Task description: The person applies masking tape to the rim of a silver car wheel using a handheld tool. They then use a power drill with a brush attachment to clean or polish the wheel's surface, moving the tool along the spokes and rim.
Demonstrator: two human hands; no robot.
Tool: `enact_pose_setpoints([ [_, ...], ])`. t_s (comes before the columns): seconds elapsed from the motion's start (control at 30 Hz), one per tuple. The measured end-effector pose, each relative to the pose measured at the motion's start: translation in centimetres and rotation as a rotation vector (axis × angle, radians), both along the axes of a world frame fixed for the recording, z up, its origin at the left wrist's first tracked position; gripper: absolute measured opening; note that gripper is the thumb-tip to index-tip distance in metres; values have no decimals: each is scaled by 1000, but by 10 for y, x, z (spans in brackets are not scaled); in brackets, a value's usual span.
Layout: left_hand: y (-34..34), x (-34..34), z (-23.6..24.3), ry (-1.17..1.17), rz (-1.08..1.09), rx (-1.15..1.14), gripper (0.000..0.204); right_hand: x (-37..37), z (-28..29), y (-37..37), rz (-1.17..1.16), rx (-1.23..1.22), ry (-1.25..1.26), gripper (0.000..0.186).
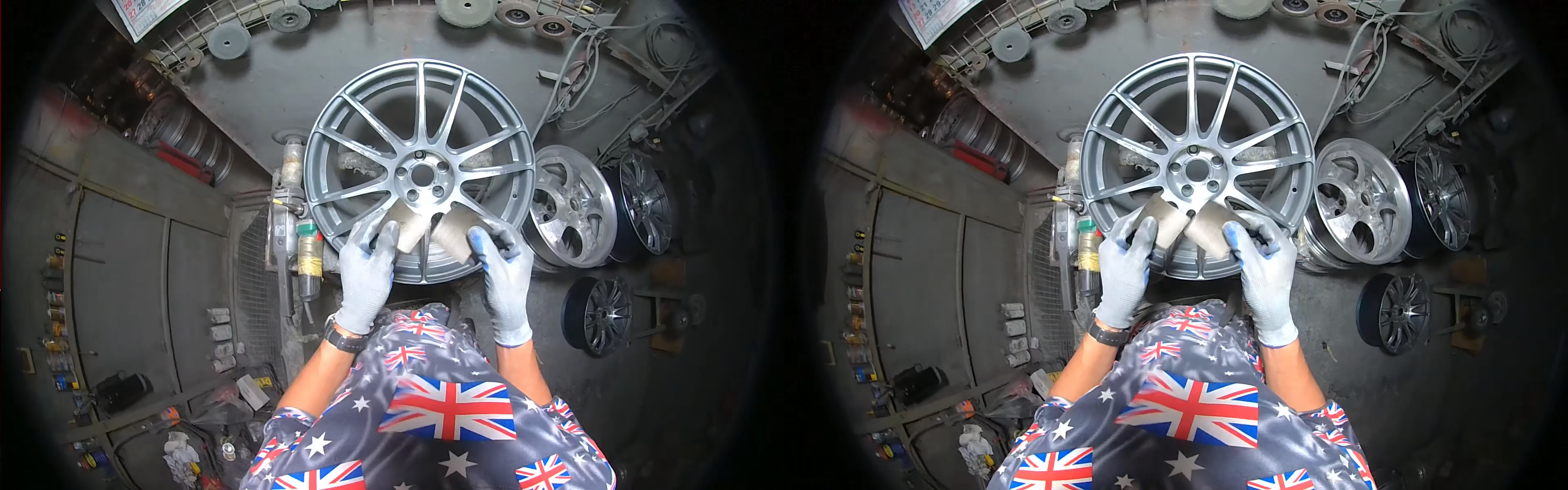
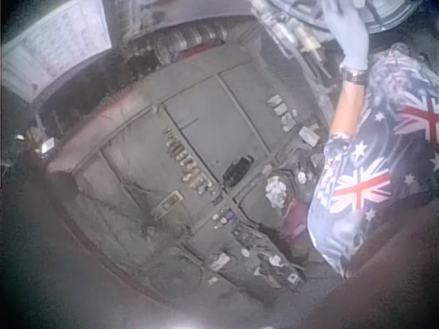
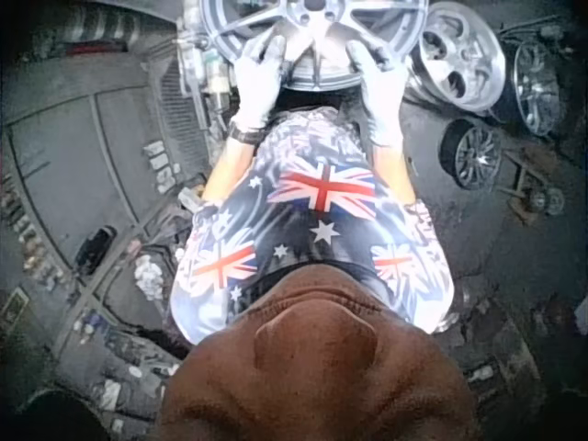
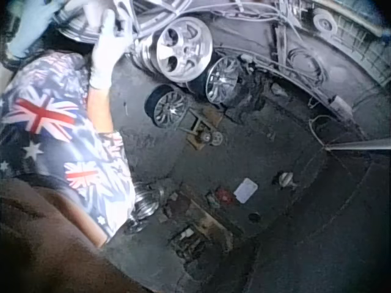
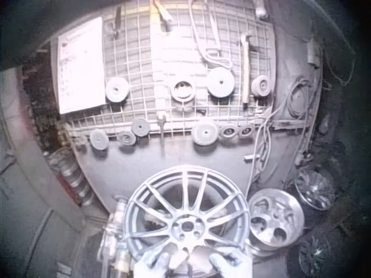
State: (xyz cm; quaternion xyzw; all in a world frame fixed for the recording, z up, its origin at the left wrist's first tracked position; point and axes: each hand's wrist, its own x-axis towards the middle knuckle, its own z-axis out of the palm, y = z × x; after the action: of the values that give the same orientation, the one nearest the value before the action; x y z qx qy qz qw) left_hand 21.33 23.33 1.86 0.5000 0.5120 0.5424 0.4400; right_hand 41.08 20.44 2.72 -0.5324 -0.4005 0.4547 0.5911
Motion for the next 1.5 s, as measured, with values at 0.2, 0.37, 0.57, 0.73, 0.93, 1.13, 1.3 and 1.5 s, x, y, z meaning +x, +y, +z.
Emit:
enact_pose_setpoints([
  [0.2,-13,7,-14,-162,-106,-3,29,-29,-8,1,126,-91,134,20],
  [0.37,-16,4,-10,-41,-93,-49,29,-36,-15,4,-16,41,-255,18],
  [0.57,-19,-1,-9,72,-104,-54,31,-28,-25,8,28,54,-265,20],
  [0.73,-19,-5,-10,156,-122,-23,32,-34,-22,5,45,-74,-75,21],
  [0.93,-19,-1,-8,-23,-172,-75,34,-34,-36,9,6,15,-94,20],
  [1.13,-17,7,-3,42,-165,-128,30,-34,-24,5,5,-51,-127,18],
  [1.3,-13,7,-6,16,-115,-167,26,-37,-34,4,-32,34,-27,17],
  [1.5,-17,-4,-29,33,-217,-202,23,-16,-40,2,162,-184,37,21],
])
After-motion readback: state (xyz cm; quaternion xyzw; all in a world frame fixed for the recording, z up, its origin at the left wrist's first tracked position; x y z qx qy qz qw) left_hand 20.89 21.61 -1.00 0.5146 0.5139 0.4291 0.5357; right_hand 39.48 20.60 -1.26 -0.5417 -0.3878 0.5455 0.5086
